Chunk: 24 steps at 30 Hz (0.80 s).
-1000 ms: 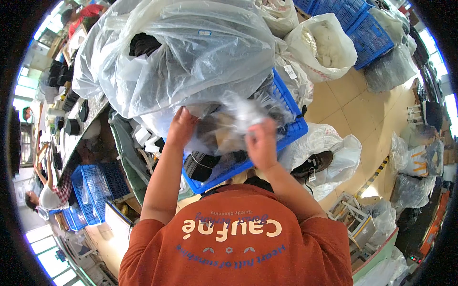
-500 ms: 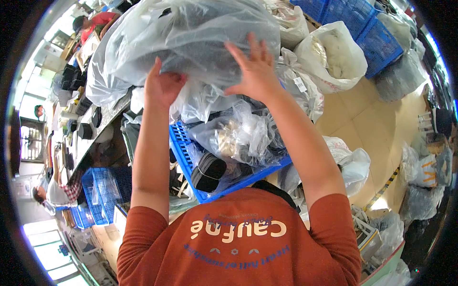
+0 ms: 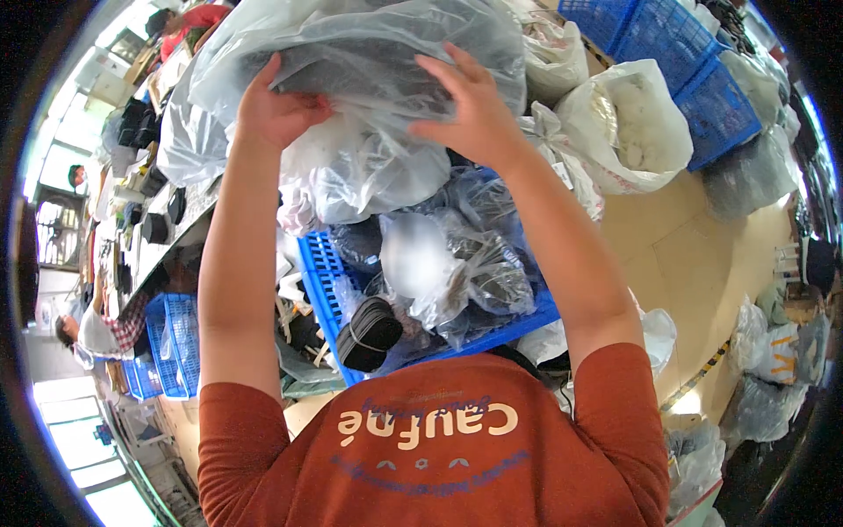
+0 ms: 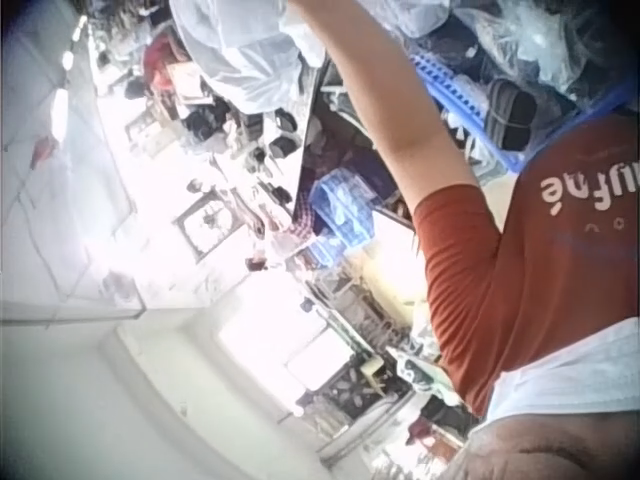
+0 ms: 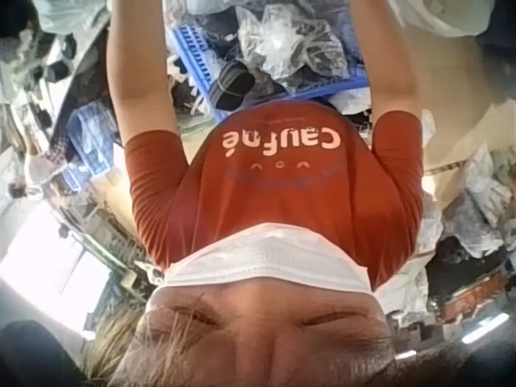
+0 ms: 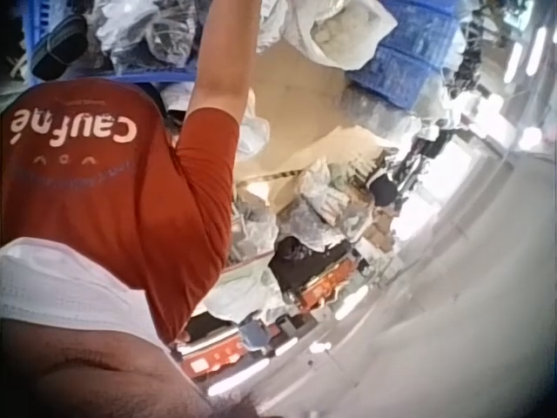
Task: Packing individual shoes into plastic bags and placing them into a blue storage crate.
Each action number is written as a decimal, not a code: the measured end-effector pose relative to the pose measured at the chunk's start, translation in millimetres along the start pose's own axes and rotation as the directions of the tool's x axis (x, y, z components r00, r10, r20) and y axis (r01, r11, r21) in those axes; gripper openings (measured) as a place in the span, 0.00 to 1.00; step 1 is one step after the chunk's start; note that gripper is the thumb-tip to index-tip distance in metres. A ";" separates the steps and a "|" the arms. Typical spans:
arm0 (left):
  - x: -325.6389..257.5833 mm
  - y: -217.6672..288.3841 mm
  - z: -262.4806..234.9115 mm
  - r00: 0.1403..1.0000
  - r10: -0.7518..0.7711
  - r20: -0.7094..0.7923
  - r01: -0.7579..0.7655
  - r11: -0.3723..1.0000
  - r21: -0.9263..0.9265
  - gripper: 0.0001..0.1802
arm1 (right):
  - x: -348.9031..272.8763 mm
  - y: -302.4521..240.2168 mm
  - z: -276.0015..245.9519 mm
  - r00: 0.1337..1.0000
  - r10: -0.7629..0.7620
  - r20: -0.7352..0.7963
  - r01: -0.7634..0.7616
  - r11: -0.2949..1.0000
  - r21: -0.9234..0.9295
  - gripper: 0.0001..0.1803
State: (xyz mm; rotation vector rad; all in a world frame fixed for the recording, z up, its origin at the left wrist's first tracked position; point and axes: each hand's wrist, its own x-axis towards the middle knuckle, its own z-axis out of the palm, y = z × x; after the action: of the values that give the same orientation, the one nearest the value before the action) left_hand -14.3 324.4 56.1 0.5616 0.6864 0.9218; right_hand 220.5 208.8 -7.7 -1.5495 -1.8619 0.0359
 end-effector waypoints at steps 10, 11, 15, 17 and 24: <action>13.5 2.2 11.5 0.960 -0.142 -0.239 0.108 0.983 -0.151 0.39 | -159.1 60.0 57.0 0.987 0.072 0.144 -0.010 0.919 -0.394 0.16; 12.3 2.5 12.4 0.957 -0.157 -0.244 0.120 0.980 -0.159 0.43 | -166.3 60.9 54.7 0.982 0.089 0.166 -0.033 0.949 -0.313 0.12; 10.5 3.1 10.6 0.966 -0.148 -0.214 0.118 0.982 -0.147 0.48 | -204.4 63.4 44.2 0.996 0.074 0.045 -0.071 0.994 -0.081 0.06; 11.6 2.2 10.8 0.962 -0.147 -0.228 0.116 0.982 -0.147 0.48 | -215.5 58.8 35.3 0.995 0.097 -0.010 -0.097 0.995 -0.001 0.05; 11.9 4.3 13.8 0.954 -0.159 -0.253 0.142 0.986 -0.084 0.46 | -172.5 46.4 26.8 0.984 0.062 -0.165 -0.039 0.990 0.138 0.06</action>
State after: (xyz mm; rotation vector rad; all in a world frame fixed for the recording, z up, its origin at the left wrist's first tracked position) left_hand -1.3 334.7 64.8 0.3279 0.9188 0.8784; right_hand 252.2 82.3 -132.7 -1.4606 -1.6537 0.0503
